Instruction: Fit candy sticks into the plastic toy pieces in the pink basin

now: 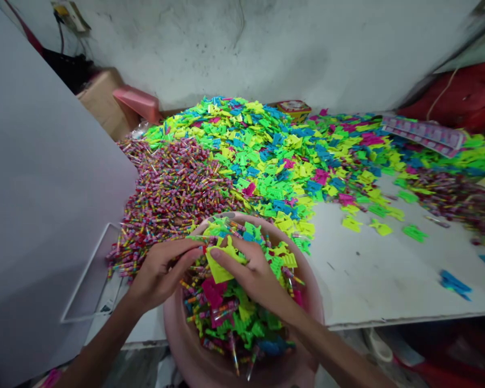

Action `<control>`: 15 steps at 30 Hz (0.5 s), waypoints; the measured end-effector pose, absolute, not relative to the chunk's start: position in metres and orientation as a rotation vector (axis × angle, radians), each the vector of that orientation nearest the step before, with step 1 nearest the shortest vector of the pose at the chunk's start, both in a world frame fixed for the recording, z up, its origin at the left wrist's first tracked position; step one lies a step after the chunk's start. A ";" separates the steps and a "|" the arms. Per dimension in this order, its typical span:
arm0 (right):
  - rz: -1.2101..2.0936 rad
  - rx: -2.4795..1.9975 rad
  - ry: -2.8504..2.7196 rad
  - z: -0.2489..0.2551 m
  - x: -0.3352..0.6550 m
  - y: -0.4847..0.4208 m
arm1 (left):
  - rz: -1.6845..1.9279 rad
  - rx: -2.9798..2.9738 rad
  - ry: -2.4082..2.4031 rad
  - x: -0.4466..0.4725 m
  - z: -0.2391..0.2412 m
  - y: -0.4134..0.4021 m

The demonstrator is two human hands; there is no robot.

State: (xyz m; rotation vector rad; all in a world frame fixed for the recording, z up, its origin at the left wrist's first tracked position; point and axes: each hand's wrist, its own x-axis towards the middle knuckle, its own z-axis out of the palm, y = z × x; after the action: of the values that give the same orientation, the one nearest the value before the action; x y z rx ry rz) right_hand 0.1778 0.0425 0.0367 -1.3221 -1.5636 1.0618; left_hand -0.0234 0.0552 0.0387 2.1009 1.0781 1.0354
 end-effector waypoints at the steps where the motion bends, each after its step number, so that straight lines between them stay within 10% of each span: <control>1: 1.093 -1.342 -1.519 0.036 0.176 0.044 | 1.015 2.126 1.083 -0.024 0.037 0.057; 15: 1.154 -1.311 -1.421 0.036 0.169 0.043 | 0.876 2.881 1.331 -0.008 0.032 0.054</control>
State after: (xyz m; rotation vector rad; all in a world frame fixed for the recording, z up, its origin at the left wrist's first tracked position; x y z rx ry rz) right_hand 0.1686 0.0433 0.0360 -1.3109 -1.4212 1.1538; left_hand -0.0083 0.0542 0.0319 2.8812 1.3306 0.8762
